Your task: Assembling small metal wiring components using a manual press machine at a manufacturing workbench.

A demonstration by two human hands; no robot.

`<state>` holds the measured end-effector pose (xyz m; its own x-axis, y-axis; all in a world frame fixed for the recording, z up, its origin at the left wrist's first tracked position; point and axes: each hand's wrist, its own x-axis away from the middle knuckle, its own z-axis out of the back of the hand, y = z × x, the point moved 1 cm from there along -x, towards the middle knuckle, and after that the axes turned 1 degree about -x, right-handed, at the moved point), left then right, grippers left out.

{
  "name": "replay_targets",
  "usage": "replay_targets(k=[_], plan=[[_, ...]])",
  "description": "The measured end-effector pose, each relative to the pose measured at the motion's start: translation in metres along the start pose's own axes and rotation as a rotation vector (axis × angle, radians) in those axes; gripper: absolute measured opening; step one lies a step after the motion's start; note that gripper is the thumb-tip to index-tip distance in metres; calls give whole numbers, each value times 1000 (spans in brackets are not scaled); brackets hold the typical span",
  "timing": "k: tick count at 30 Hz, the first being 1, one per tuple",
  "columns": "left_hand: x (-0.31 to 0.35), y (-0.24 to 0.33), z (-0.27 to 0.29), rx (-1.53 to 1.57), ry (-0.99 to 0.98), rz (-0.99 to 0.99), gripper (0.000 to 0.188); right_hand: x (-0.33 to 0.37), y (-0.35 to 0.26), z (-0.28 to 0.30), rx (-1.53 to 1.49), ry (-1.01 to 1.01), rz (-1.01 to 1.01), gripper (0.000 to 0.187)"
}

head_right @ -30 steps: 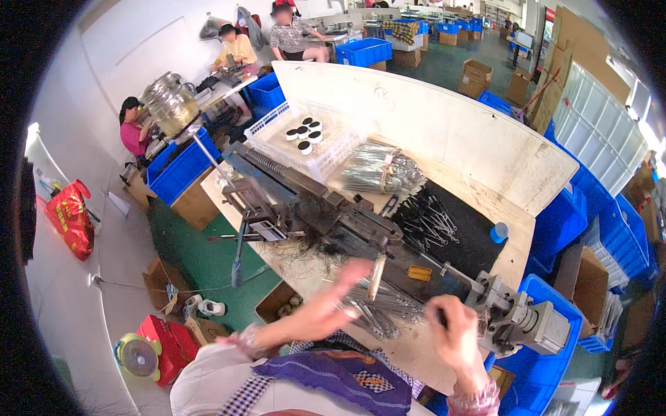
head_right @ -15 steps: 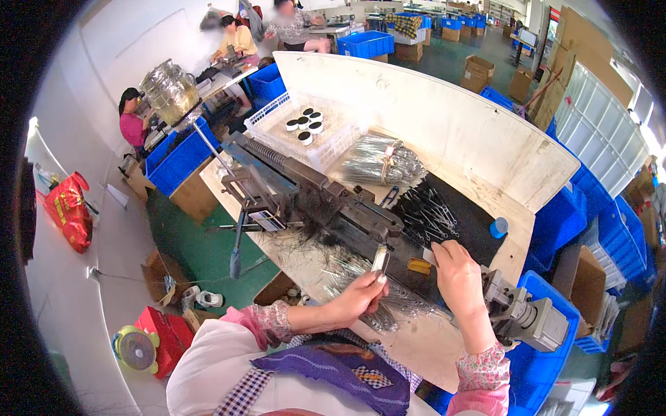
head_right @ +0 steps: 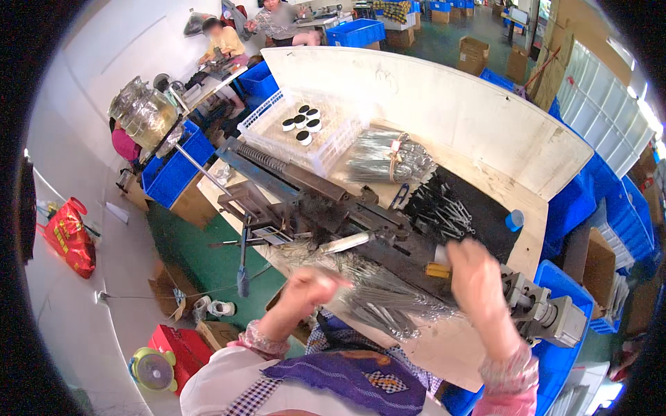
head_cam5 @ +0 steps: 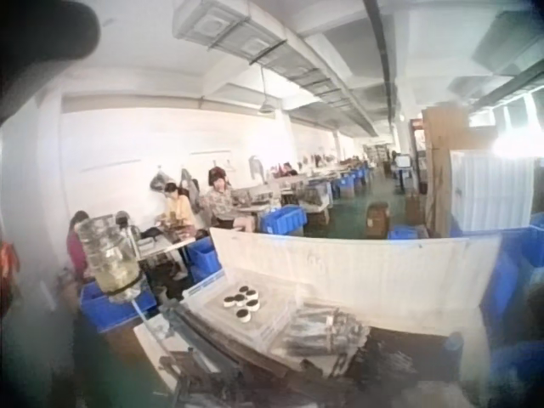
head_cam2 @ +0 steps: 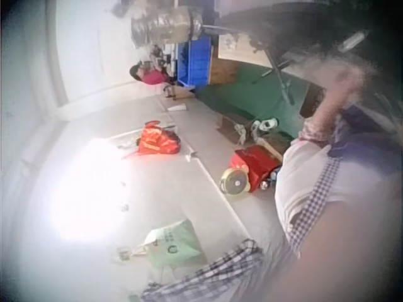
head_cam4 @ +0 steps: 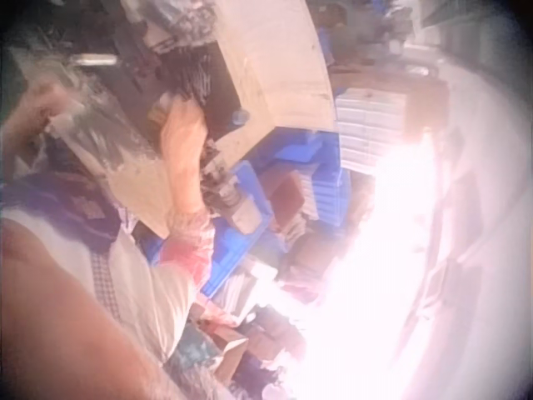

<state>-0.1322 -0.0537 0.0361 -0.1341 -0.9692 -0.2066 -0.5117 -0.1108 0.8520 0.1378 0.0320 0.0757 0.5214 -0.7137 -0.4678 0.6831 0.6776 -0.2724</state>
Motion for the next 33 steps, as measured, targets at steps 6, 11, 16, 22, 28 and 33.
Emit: replay_targets(k=[6,11,16,22,28,33], plan=[[-77,-93,-72,-978,-528,-32,25,-47,56,-14,250,-160,-154,15],[-114,-103,-59,-1004,-435,95,24,-3,29,14,-298,-251,-61,18],[-106,-65,-71,-1664,-455,-437,10,4,36,1,-169,-123,125,12],[-95,-22,-55,-1715,-197,-784,10,-11,11,-18,-279,124,158,18],[-16,-68,-27,-927,144,-253,19,-26,17,-42,-327,38,73,20],[-29,-83,31,493,82,583,51,-38,11,-48,-441,7,-4,12]])
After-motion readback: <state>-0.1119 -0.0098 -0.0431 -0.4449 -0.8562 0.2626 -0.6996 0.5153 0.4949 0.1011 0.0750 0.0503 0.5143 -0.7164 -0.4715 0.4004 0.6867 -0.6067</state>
